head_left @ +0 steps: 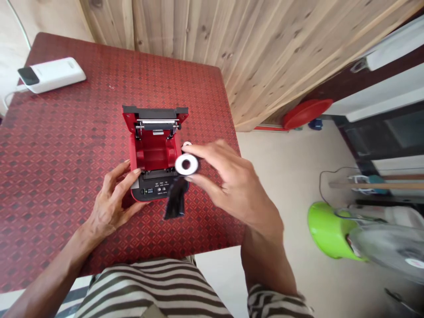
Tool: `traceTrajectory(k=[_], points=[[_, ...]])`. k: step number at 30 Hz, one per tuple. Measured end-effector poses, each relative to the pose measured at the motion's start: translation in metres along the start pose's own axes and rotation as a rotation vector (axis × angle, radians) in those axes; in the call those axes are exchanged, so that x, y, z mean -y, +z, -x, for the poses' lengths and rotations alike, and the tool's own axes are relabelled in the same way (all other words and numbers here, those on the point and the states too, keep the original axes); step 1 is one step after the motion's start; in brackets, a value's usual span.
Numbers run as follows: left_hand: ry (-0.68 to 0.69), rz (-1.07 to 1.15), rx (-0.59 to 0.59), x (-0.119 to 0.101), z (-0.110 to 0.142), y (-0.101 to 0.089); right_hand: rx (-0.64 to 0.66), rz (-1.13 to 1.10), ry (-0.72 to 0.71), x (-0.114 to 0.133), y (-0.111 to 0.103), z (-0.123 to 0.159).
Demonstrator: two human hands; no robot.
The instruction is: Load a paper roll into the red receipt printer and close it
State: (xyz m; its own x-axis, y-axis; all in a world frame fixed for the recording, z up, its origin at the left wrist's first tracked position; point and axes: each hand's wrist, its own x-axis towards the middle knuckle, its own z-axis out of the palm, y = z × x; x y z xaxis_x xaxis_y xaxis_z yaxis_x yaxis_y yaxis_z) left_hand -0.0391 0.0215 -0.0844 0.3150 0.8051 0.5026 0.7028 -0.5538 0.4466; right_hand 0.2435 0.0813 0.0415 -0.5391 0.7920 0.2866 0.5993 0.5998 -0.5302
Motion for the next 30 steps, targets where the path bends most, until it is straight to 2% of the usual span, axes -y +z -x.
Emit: traceTrajectory(k=[3,6,10,14,19,22,26,30], points=[[-0.001,0.011,-0.004,-0.001,-0.001,0.0,0.175,0.201,-0.082,0.012,0.021,-0.039],[-0.004,0.005,0.004,-0.002,0.0,0.001,0.383,0.365,-0.053,0.018,0.045,-0.065],[-0.007,0.005,0.014,-0.002,0.002,0.002,0.525,0.437,0.025,0.019,0.061,-0.08],[-0.008,0.003,0.017,-0.003,0.003,0.002,0.603,0.41,0.005,0.009,0.071,-0.085],[-0.019,0.017,0.034,-0.002,0.005,0.001,0.556,0.331,-0.016,0.0,0.075,-0.084],[-0.03,0.01,0.037,-0.001,0.005,0.001,0.487,0.205,-0.01,-0.001,0.062,-0.075],[-0.016,0.002,0.02,-0.001,0.002,0.002,0.392,-0.08,-0.101,-0.006,0.042,-0.054],[-0.028,0.079,0.013,-0.001,-0.002,-0.005,0.249,-0.182,-0.153,-0.014,0.043,-0.035]])
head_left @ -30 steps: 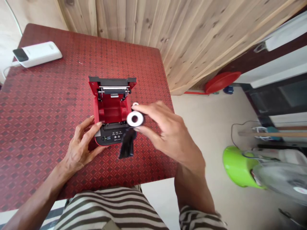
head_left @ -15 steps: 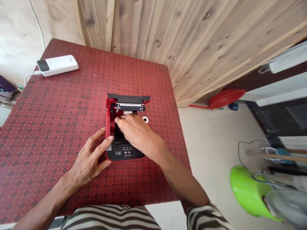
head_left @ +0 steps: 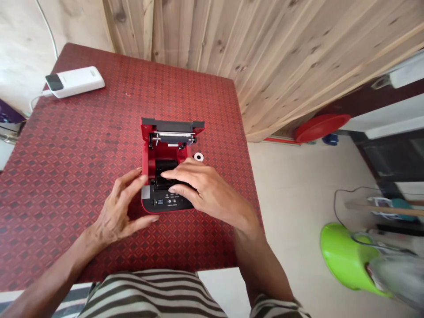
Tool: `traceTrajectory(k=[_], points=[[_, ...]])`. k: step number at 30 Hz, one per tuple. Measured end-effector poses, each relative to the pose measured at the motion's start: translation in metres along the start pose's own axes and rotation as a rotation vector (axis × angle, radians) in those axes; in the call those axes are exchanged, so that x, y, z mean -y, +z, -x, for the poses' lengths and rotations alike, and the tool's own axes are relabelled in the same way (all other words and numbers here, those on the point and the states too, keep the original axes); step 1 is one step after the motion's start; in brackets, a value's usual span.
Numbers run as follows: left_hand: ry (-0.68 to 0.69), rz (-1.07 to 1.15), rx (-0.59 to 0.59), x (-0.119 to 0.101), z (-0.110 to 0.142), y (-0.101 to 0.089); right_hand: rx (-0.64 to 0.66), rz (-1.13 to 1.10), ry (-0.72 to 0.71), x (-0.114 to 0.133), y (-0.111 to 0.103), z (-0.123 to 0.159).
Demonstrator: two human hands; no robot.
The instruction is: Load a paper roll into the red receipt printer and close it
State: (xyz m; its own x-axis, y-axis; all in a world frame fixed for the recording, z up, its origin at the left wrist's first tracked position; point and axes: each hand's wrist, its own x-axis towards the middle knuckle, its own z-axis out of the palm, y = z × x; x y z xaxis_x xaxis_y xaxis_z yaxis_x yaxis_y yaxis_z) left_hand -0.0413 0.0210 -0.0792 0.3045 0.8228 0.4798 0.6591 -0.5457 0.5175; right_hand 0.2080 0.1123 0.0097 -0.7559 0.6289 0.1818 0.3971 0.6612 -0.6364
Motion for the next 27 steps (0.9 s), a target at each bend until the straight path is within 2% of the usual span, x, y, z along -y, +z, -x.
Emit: traceTrajectory(k=[4,8,9,11,13,16,20,23,27], points=[[-0.046,0.049,0.006,0.0,-0.022,-0.02,-0.135,-0.043,-0.042,-0.004,0.013,0.006],[0.02,-0.03,-0.122,0.003,-0.074,-0.037,-0.252,-0.009,-0.039,0.0,0.02,0.011],[-0.001,-0.079,-0.102,0.003,-0.088,-0.039,-0.28,0.016,-0.038,0.002,0.021,0.012],[0.051,-0.126,-0.041,0.004,-0.111,-0.039,-0.311,0.082,-0.026,0.008,0.022,0.017],[0.092,-0.127,0.033,0.003,-0.122,-0.038,-0.309,0.17,0.003,0.016,0.024,0.024],[0.151,-0.12,0.044,-0.003,-0.111,-0.035,-0.28,0.327,0.034,0.026,0.028,0.038],[0.221,-0.136,0.081,-0.015,-0.071,-0.032,-0.361,0.492,-0.007,0.031,0.039,0.05],[0.23,-0.152,0.101,-0.022,-0.046,-0.023,-0.424,0.502,-0.015,0.029,0.046,0.05],[0.214,-0.222,0.057,-0.021,-0.032,-0.01,-0.45,0.466,-0.01,0.027,0.049,0.046]])
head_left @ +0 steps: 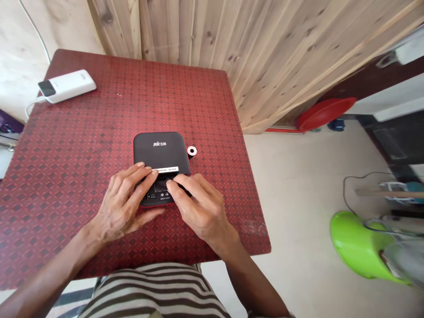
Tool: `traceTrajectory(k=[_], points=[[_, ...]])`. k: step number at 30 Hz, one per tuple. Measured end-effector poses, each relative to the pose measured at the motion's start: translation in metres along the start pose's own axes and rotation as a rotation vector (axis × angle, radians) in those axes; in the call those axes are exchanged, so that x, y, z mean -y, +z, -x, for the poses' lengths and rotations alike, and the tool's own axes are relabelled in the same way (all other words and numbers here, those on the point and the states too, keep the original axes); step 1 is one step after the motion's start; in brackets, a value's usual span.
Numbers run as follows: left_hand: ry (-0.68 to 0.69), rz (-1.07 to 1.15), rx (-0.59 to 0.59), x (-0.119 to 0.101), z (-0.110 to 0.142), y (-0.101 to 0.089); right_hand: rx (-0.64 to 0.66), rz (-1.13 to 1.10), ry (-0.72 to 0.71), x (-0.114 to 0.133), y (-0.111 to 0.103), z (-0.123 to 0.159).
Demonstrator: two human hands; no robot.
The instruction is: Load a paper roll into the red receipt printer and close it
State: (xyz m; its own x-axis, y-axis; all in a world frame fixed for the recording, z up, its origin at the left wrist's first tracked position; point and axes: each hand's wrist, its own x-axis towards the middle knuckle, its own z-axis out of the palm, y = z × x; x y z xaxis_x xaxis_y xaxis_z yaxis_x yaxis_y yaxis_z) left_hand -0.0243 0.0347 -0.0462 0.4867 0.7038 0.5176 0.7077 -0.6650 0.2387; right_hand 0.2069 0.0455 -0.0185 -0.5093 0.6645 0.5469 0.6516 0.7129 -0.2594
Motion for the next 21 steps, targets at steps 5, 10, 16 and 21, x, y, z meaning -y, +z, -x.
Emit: traceTrajectory(k=[5,10,16,21], points=[[-0.007,-0.01,-0.018,0.002,-0.001,0.001,-0.021,-0.07,0.038,-0.002,-0.003,0.0],[0.001,-0.021,-0.02,0.004,-0.006,-0.003,-0.112,-0.175,0.2,-0.005,-0.01,0.013],[-0.071,-0.008,-0.067,-0.001,0.003,0.005,-0.073,-0.319,0.416,0.001,-0.002,0.049],[-0.243,0.019,-0.145,-0.006,0.019,0.012,-0.06,-0.332,0.472,0.011,0.011,0.061]])
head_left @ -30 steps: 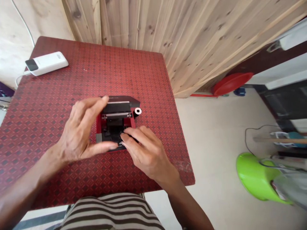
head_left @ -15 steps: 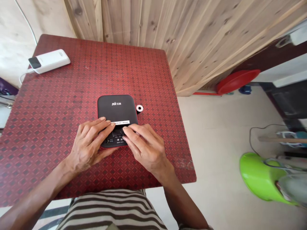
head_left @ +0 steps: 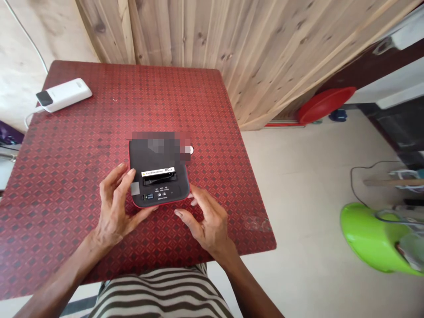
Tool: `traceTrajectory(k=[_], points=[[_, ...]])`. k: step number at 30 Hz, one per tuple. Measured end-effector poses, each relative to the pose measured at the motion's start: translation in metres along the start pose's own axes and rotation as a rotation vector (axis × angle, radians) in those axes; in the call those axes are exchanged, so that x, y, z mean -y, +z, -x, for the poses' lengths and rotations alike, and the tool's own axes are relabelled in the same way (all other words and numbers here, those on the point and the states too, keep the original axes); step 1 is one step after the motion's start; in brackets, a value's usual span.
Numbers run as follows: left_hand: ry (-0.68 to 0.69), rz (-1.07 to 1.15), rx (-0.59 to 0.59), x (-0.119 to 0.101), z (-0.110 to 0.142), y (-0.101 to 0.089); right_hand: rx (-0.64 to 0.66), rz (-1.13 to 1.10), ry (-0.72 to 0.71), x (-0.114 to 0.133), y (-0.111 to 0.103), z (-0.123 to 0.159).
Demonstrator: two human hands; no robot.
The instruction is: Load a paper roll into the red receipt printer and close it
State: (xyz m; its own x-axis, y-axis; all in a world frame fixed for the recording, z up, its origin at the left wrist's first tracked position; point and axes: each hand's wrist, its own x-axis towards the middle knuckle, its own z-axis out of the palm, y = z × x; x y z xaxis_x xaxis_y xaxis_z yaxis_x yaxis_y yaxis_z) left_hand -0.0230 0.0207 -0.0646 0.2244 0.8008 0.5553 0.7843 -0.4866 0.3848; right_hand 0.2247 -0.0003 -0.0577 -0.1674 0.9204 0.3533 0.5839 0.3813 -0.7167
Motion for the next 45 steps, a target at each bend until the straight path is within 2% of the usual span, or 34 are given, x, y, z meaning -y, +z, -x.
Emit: traceTrajectory(k=[3,8,21,29,33,41,45], points=[[0.018,0.016,0.012,0.002,0.003,0.0,-0.015,0.014,-0.004,0.001,0.003,0.001],[0.055,0.07,-0.041,0.005,0.005,0.001,-0.026,0.058,-0.022,0.003,0.004,0.002],[0.115,0.085,-0.032,0.018,0.008,-0.001,-0.075,0.155,-0.085,0.004,0.008,0.008],[0.086,0.111,-0.054,0.016,0.007,-0.002,-0.017,-0.017,-0.051,-0.004,-0.003,-0.002],[0.024,0.152,-0.033,0.013,0.008,-0.003,-0.019,-0.035,-0.089,-0.009,-0.005,-0.007],[0.009,0.243,-0.039,0.014,0.004,-0.004,-0.014,-0.066,-0.095,-0.014,-0.006,-0.006],[0.026,0.207,-0.07,0.014,0.008,0.001,-0.093,-0.012,-0.099,-0.008,-0.02,-0.023]])
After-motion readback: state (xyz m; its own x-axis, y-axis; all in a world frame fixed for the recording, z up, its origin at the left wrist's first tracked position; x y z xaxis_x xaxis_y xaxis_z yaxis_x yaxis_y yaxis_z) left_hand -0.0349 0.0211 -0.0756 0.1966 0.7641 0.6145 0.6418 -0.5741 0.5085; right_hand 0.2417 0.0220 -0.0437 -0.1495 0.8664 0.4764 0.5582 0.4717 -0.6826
